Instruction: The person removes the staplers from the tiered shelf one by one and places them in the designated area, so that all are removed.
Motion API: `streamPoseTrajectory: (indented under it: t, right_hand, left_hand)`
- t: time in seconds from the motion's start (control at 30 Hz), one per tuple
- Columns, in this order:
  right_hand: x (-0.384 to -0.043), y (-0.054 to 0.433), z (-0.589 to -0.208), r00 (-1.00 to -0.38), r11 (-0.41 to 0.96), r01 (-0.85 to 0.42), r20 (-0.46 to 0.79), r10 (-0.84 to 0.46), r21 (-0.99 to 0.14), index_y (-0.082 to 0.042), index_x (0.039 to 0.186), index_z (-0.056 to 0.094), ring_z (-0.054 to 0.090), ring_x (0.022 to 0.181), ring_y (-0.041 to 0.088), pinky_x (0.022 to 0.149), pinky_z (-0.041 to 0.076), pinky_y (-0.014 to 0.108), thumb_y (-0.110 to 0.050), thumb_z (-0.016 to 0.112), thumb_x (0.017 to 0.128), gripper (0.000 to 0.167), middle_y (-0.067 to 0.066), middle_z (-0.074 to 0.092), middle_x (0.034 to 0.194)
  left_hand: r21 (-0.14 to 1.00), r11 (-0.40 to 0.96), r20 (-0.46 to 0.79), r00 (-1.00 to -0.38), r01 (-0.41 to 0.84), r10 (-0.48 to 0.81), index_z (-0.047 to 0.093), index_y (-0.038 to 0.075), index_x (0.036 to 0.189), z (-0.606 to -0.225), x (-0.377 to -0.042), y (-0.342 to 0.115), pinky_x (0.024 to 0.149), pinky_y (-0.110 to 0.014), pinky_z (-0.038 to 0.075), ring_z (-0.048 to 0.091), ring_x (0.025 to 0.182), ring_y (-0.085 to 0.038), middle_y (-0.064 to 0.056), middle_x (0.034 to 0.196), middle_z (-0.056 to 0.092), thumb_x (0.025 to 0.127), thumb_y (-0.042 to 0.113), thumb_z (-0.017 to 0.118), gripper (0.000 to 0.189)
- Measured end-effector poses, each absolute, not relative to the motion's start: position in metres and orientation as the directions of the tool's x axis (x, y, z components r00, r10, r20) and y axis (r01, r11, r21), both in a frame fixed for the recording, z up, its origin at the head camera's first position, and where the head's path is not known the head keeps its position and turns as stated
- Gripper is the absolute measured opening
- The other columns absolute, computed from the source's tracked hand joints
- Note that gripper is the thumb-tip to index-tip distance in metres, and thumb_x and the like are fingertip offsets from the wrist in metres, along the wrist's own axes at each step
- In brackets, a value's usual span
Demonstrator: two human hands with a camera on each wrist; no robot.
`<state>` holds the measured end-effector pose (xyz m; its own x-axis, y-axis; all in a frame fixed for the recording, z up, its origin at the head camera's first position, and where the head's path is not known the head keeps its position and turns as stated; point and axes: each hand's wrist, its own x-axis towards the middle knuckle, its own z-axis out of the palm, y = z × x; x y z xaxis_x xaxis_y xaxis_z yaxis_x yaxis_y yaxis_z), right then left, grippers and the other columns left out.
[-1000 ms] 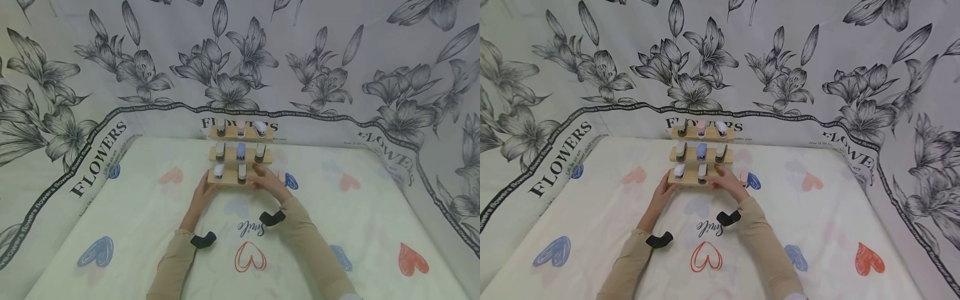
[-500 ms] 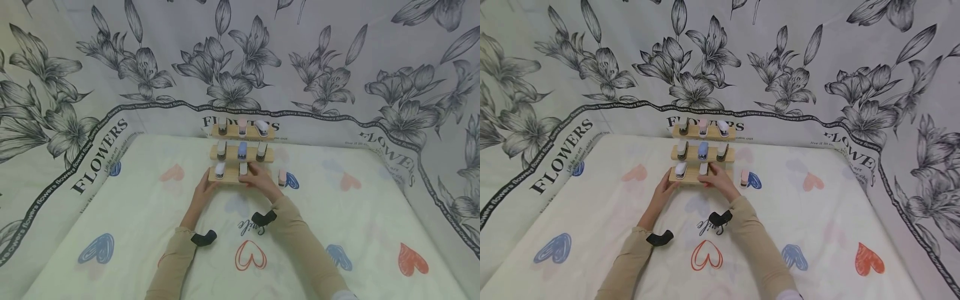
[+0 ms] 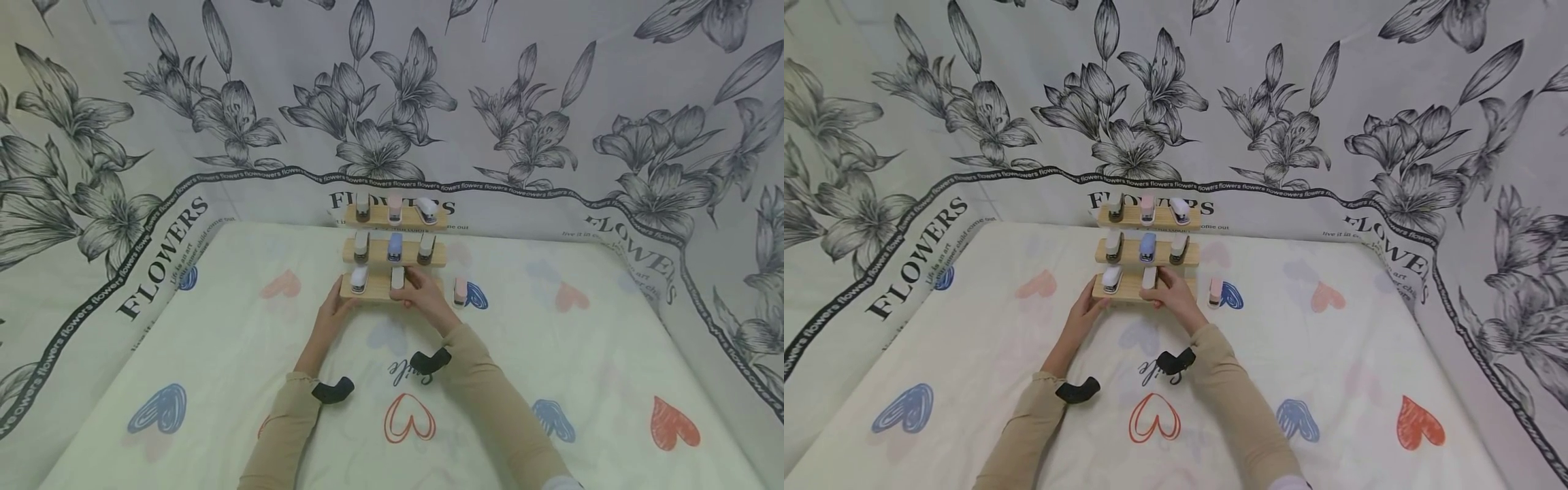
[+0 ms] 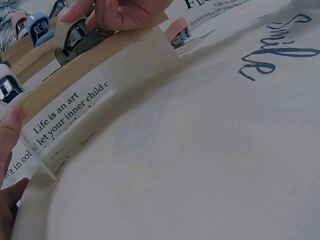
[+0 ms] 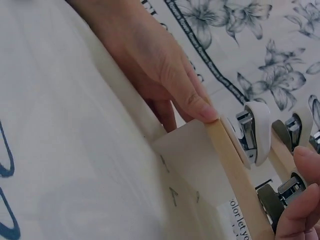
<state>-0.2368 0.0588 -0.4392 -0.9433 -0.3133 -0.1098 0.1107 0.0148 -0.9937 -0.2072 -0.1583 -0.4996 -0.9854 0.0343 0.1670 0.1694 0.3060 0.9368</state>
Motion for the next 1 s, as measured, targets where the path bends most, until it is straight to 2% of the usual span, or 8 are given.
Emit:
streamPoseTrajectory:
  t: [0.2,0.3,0.43,0.63,0.73,0.87,1.0]
  right_hand:
    - [-0.227,0.066,-0.430,-0.927,-0.074,0.167,-0.131,-0.352,-0.983,-0.008,0.139,0.029,0.052,0.082,0.012,0.057,0.043,0.021,-0.001,0.069,0.076,0.076,0.011,0.029,0.141]
    - [-0.226,0.069,-0.432,-0.930,-0.090,0.156,-0.115,-0.349,-0.984,-0.007,0.140,0.028,0.050,0.071,0.012,0.054,0.042,0.020,0.002,0.069,0.075,0.077,0.014,0.032,0.139]
    - [-0.228,0.075,-0.439,-0.940,-0.085,0.129,-0.094,-0.328,-0.988,-0.010,0.138,0.032,0.048,0.066,0.013,0.051,0.041,0.021,0.001,0.070,0.073,0.076,0.011,0.039,0.135]
    - [-0.223,0.087,-0.435,-0.941,0.041,0.144,-0.150,-0.303,-0.989,-0.016,0.137,0.037,0.049,0.099,0.018,0.059,0.044,0.025,-0.011,0.075,0.071,0.076,0.006,0.036,0.138]
    - [-0.223,0.095,-0.434,-0.943,0.066,0.135,-0.149,-0.299,-0.989,-0.017,0.136,0.038,0.047,0.104,0.017,0.059,0.043,0.027,-0.012,0.076,0.070,0.076,0.005,0.035,0.138]
    - [-0.220,0.109,-0.431,-0.941,0.041,0.146,-0.152,-0.301,-0.988,-0.014,0.137,0.036,0.052,0.083,0.015,0.056,0.043,0.024,-0.006,0.074,0.071,0.077,0.008,0.033,0.139]
    - [-0.216,0.128,-0.422,-0.941,0.016,0.163,-0.160,-0.297,-0.987,-0.010,0.137,0.034,0.046,0.061,0.011,0.052,0.043,0.021,0.000,0.071,0.072,0.076,0.013,0.031,0.140]
  left_hand:
    - [0.941,0.280,0.178,-0.982,0.189,0.065,0.015,0.005,0.143,-0.480,-0.194,-0.153,0.106,-0.039,0.012,0.013,0.132,-0.025,-0.013,0.146,0.017,0.092,0.025,0.050,0.065]
    - [0.938,0.293,0.173,-0.983,0.183,0.062,0.015,0.003,0.142,-0.473,-0.191,-0.152,0.106,-0.041,0.011,0.013,0.132,-0.029,-0.016,0.145,0.018,0.092,0.023,0.051,0.065]
    - [0.937,0.294,0.182,-0.982,0.189,0.052,0.016,0.006,0.143,-0.491,-0.202,-0.157,0.106,-0.041,0.011,0.014,0.132,-0.027,-0.013,0.145,0.018,0.091,0.029,0.052,0.067]
    - [0.935,0.298,0.191,-0.981,0.195,0.042,0.016,0.007,0.143,-0.501,-0.207,-0.159,0.106,-0.040,0.012,0.014,0.132,-0.024,-0.009,0.146,0.019,0.090,0.033,0.052,0.069]
    - [0.934,0.293,0.200,-0.979,0.203,0.043,0.016,0.006,0.143,-0.500,-0.206,-0.160,0.106,-0.040,0.012,0.015,0.132,-0.025,-0.010,0.145,0.019,0.090,0.033,0.052,0.069]
    - [0.940,0.277,0.193,-0.980,0.199,0.049,0.016,0.003,0.142,-0.491,-0.202,-0.158,0.106,-0.041,0.011,0.014,0.132,-0.028,-0.014,0.145,0.018,0.091,0.028,0.052,0.067]
    - [0.947,0.259,0.183,-0.982,0.189,0.047,0.016,0.001,0.142,-0.473,-0.191,-0.153,0.106,-0.041,0.010,0.013,0.131,-0.030,-0.017,0.145,0.017,0.092,0.021,0.051,0.064]
